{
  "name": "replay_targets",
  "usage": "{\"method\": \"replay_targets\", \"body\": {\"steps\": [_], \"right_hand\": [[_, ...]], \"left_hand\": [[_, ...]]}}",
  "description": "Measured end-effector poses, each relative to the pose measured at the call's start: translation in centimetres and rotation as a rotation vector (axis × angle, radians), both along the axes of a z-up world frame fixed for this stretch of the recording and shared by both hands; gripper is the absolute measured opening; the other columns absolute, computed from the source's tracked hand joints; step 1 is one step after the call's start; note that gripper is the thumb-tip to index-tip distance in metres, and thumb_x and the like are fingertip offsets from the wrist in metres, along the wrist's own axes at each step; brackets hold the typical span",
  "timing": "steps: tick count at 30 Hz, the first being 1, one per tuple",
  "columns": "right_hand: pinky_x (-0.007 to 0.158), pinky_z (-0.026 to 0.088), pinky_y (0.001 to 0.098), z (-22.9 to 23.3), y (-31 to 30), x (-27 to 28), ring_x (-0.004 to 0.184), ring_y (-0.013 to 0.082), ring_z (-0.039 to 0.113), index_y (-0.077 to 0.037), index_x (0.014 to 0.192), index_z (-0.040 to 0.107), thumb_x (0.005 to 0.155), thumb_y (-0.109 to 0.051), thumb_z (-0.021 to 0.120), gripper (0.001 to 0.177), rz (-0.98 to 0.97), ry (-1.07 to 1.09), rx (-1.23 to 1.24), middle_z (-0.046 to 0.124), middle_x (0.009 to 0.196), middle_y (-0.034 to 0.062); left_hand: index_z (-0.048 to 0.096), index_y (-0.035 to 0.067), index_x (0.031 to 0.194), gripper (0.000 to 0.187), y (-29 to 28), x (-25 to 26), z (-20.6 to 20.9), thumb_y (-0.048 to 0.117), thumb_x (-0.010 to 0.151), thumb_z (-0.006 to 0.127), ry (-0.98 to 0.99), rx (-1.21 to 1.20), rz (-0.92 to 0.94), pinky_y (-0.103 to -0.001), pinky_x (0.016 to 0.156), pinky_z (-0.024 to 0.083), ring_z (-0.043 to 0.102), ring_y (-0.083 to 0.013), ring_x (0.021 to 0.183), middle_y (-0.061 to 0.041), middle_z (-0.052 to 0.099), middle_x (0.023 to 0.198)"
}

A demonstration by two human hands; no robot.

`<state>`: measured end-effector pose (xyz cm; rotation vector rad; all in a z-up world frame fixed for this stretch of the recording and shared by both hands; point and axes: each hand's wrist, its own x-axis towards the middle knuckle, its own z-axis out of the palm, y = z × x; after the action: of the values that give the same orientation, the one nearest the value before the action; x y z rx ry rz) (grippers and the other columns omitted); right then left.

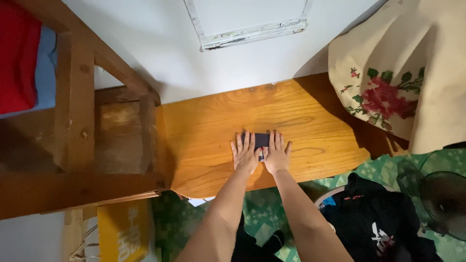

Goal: Folding various items of clothing including pants, a red shirt, and a small cloth, then organizing them on a wooden shelf.

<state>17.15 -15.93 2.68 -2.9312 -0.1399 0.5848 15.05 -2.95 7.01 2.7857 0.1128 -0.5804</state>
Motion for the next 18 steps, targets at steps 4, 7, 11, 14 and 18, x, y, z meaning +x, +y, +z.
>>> {"method": "replay_targets", "body": {"steps": [4,7,11,14,18], "right_hand": [[0.126,-0.011,0.0562,-0.7,-0.1,-0.6,0.16,0.0203,-0.006,-0.023,0.168,-0.003,0.107,-0.057,0.014,0.072,-0.032,0.014,-0.05,-0.001,0.175,0.0028],[0.126,-0.012,0.0561,-0.1,-0.1,-1.6,0.16,0.0208,-0.007,-0.024,0.168,-0.001,0.106,-0.06,0.012,0.072,-0.027,0.022,-0.064,-0.001,0.175,0.0032],[0.126,-0.009,0.0575,1.0,-0.1,-3.6,0.161,0.0235,-0.002,-0.029,0.168,0.005,0.107,-0.057,0.02,0.068,-0.058,-0.008,-0.031,0.008,0.174,0.0048],[0.126,0.005,0.0552,0.7,-0.3,-6.1,0.159,0.0262,0.008,-0.034,0.167,0.011,0.108,-0.055,0.026,0.064,-0.067,-0.082,0.001,0.02,0.171,0.0032],[0.123,0.019,0.0519,-0.4,-0.7,-9.0,0.154,0.0278,0.019,-0.04,0.165,0.014,0.105,-0.055,0.037,0.066,-0.064,-0.15,0.056,0.031,0.161,0.0049]], "left_hand": [[-0.004,0.025,0.166,0.069,0.1,-0.3,1.3,0.053,0.108,0.02,0.134,0.032,0.094,-0.056,0.122,-0.023,-0.018,-0.0275,0.157,0.004,-0.018,0.172],[-0.005,0.025,0.166,0.069,-0.1,-1.3,1.0,0.054,0.108,0.018,0.156,0.039,0.1,-0.057,0.122,-0.021,-0.016,-0.0283,0.158,0.002,-0.019,0.172],[0.015,0.024,0.165,0.066,-1.2,-3.3,0.0,0.052,0.108,0.03,0.04,0.117,0.152,-0.051,0.124,-0.001,-0.001,-0.0288,0.158,-0.007,0.0,0.174],[0.028,0.032,0.162,0.061,-2.2,-5.7,-1.0,0.044,0.105,0.048,-0.033,-0.052,0.369,-0.04,0.113,0.034,0.032,-0.0305,0.14,-0.006,0.017,0.165],[0.013,0.035,0.163,0.089,-3.4,-7.7,-0.6,0.026,0.096,0.07,-0.077,-0.259,0.618,-0.048,0.107,0.055,0.057,-0.0428,0.125,-0.019,0.028,0.148]]}}
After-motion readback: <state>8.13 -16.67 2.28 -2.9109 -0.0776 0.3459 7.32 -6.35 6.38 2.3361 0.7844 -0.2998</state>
